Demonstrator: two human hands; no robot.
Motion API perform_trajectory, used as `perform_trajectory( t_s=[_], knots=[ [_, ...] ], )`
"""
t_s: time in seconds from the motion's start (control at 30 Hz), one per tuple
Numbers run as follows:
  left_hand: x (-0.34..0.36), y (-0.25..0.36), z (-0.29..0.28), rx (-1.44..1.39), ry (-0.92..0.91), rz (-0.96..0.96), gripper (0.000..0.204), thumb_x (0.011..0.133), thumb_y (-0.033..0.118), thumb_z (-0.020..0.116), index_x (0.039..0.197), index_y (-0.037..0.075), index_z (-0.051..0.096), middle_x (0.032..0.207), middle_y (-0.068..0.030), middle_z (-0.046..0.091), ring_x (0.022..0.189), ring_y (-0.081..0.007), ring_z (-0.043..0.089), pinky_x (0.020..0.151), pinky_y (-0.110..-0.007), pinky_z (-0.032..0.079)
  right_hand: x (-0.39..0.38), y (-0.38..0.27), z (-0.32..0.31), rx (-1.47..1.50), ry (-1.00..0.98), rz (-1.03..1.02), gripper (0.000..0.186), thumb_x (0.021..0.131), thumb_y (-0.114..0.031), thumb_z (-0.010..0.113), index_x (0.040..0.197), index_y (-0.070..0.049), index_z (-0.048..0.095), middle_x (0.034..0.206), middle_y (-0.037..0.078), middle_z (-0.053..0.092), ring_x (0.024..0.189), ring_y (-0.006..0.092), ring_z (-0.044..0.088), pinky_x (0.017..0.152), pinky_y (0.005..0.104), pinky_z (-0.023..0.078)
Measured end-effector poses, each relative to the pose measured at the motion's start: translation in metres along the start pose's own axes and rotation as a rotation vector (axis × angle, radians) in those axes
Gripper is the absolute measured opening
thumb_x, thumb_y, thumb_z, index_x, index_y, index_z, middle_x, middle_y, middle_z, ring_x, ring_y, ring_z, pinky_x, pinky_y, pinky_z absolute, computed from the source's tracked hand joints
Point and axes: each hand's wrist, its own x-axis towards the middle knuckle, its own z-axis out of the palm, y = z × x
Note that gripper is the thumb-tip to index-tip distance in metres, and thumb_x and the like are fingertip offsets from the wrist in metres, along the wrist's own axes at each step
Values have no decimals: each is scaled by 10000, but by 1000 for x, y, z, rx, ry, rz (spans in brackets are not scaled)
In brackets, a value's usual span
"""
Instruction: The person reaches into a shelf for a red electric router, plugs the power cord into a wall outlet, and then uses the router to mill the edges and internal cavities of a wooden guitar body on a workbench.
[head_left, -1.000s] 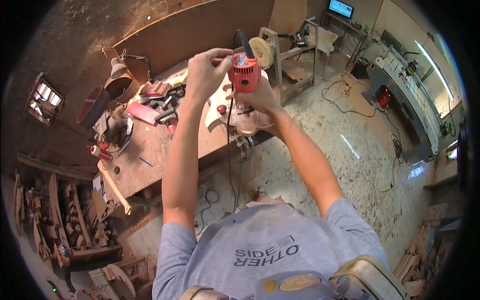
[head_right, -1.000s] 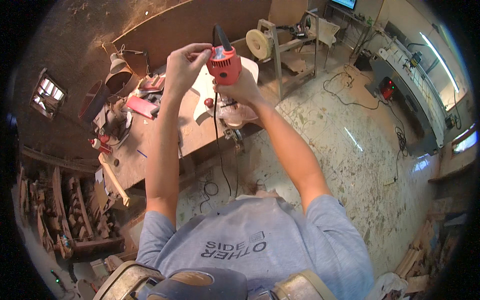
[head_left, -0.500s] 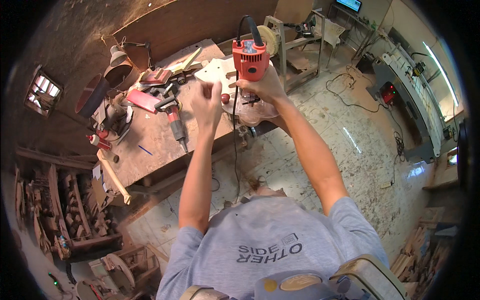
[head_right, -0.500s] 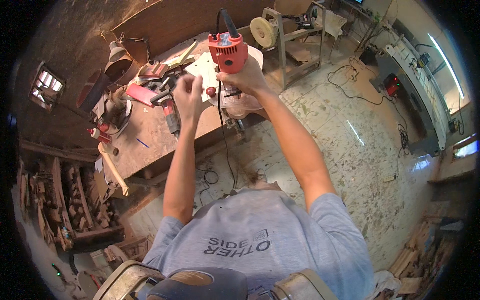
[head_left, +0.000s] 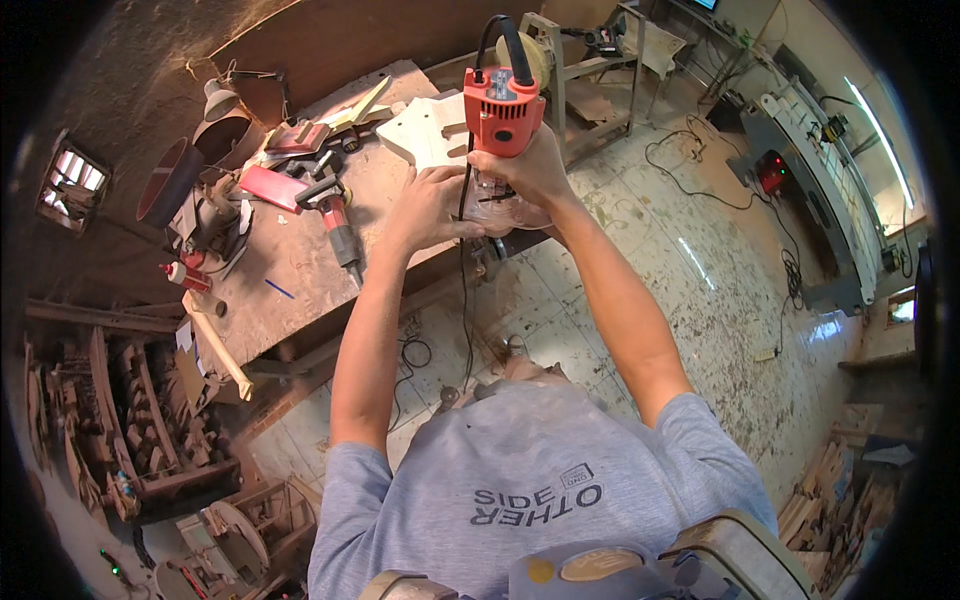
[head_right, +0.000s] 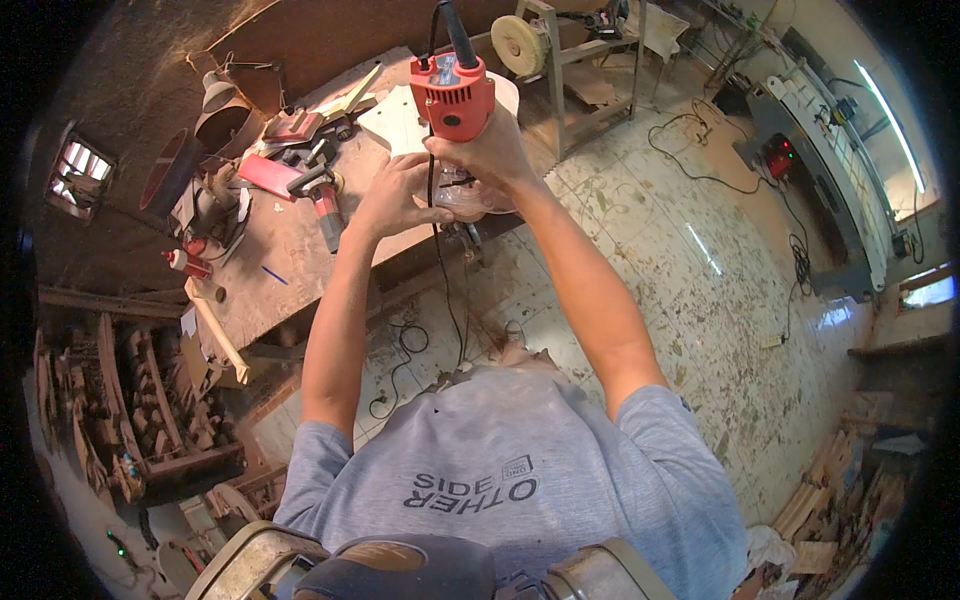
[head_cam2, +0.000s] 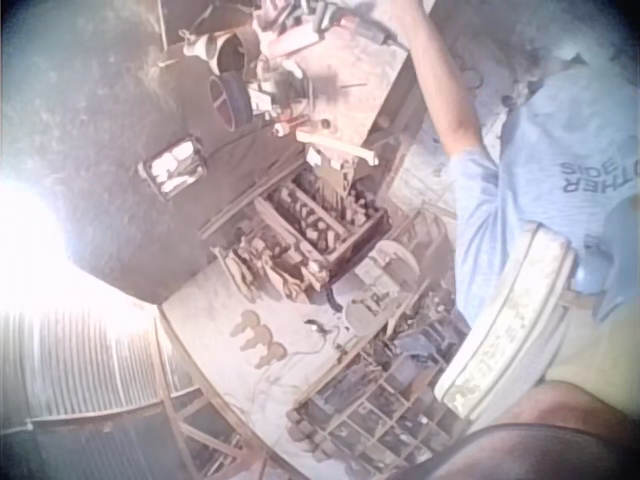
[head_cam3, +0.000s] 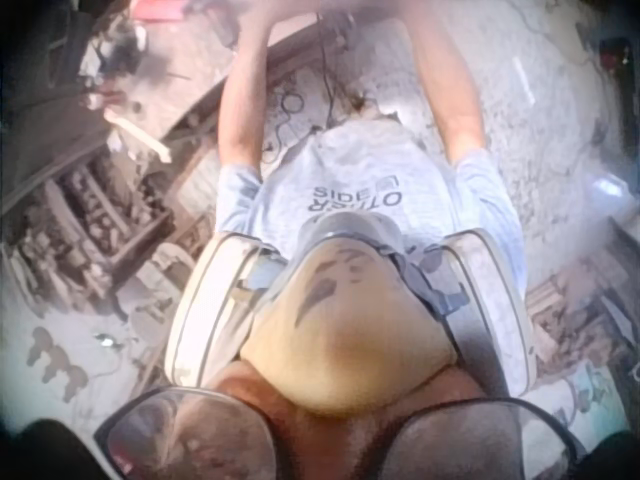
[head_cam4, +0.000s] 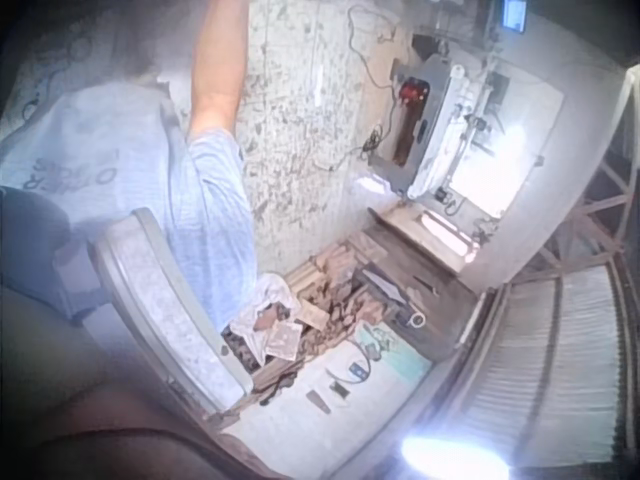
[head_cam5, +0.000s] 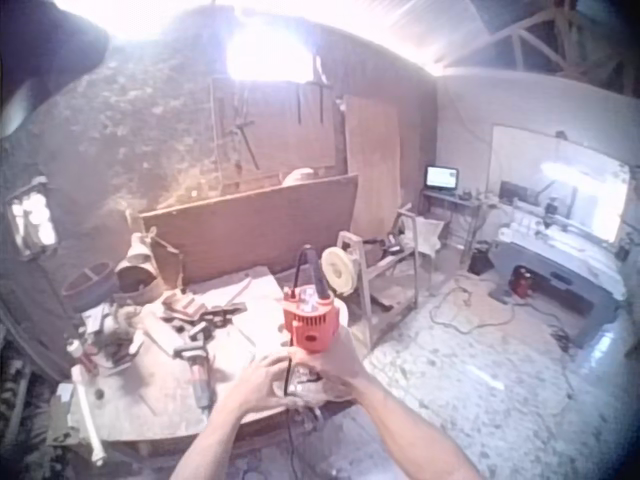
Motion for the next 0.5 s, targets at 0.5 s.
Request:
perform_trajectory(
  t_s=[0.5],
  knots=[
    [1,6,-13,-158,-109,-41,661,694,438,921,1200,39,774,1381,-96,681,1295,-319,566,1115,-445,492,-17,-16,4,82,52,30,409,768,-202,894,1069,-25,681,962,11,705,828,95,644,738,298,557]
  ],
)
